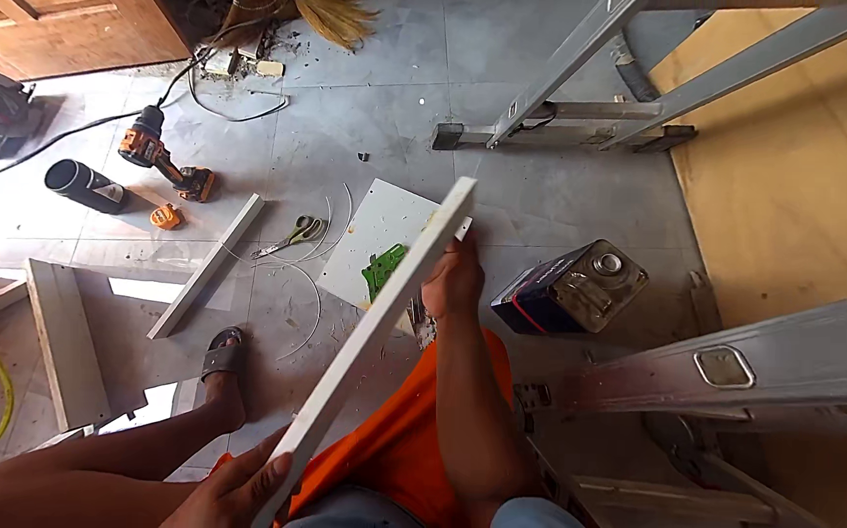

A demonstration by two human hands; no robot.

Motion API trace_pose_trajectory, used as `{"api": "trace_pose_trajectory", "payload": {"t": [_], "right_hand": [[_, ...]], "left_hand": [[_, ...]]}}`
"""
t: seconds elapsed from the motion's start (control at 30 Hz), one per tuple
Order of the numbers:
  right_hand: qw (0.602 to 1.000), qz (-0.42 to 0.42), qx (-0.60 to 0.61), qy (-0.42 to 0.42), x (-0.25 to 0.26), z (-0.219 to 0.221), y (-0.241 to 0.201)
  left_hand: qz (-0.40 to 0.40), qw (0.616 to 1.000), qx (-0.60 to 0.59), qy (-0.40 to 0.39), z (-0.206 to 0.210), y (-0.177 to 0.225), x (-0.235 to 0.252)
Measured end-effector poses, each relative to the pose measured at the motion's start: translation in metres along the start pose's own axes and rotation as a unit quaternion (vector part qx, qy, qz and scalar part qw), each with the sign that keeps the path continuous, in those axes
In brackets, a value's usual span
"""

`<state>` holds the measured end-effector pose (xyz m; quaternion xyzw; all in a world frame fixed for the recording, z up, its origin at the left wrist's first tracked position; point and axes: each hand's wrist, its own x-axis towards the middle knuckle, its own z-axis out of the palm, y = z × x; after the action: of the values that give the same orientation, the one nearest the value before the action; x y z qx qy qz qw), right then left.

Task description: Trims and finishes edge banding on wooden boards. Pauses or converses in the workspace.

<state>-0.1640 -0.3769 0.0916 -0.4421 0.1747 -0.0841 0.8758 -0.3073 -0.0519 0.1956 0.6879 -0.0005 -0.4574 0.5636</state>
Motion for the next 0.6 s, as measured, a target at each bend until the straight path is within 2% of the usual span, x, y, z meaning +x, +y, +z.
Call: {"api": "trace_pose_trajectory", "payload": {"t": [0.07, 0.13, 0.23, 0.3, 0.33, 0.43, 0.6], "right_hand": [[0.974, 0.100, -0.188, 0.077, 0.029, -0.014, 0.028], [0.919, 0.156, -0.355, 0.077, 0.057, -0.029, 0.062], [0.789, 0.181, -0.586, -0.029, 0.073, -0.031, 0.110], [0.695, 0.174, -0.692, -0.082, 0.075, -0.021, 0.131], [0.666, 0.150, -0.724, -0.096, 0.075, -0.020, 0.142], [0.627, 0.086, -0.768, -0.097, 0.075, -0.021, 0.167], [0.586, 0.124, -0.797, -0.076, 0.070, -0.005, 0.170]], "left_hand": [[-0.036, 0.998, -0.042, 0.026, -0.006, -0.008, -0.002], [-0.059, 0.994, -0.073, 0.053, -0.009, -0.018, 0.001], [-0.088, 0.985, -0.123, 0.080, -0.013, -0.035, 0.006], [-0.083, 0.984, -0.143, 0.072, -0.018, -0.039, 0.007], [-0.078, 0.984, -0.147, 0.063, -0.021, -0.039, 0.005], [-0.077, 0.985, -0.146, 0.041, -0.037, -0.038, 0.000], [-0.074, 0.969, -0.236, 0.003, -0.060, -0.036, -0.002]]}}
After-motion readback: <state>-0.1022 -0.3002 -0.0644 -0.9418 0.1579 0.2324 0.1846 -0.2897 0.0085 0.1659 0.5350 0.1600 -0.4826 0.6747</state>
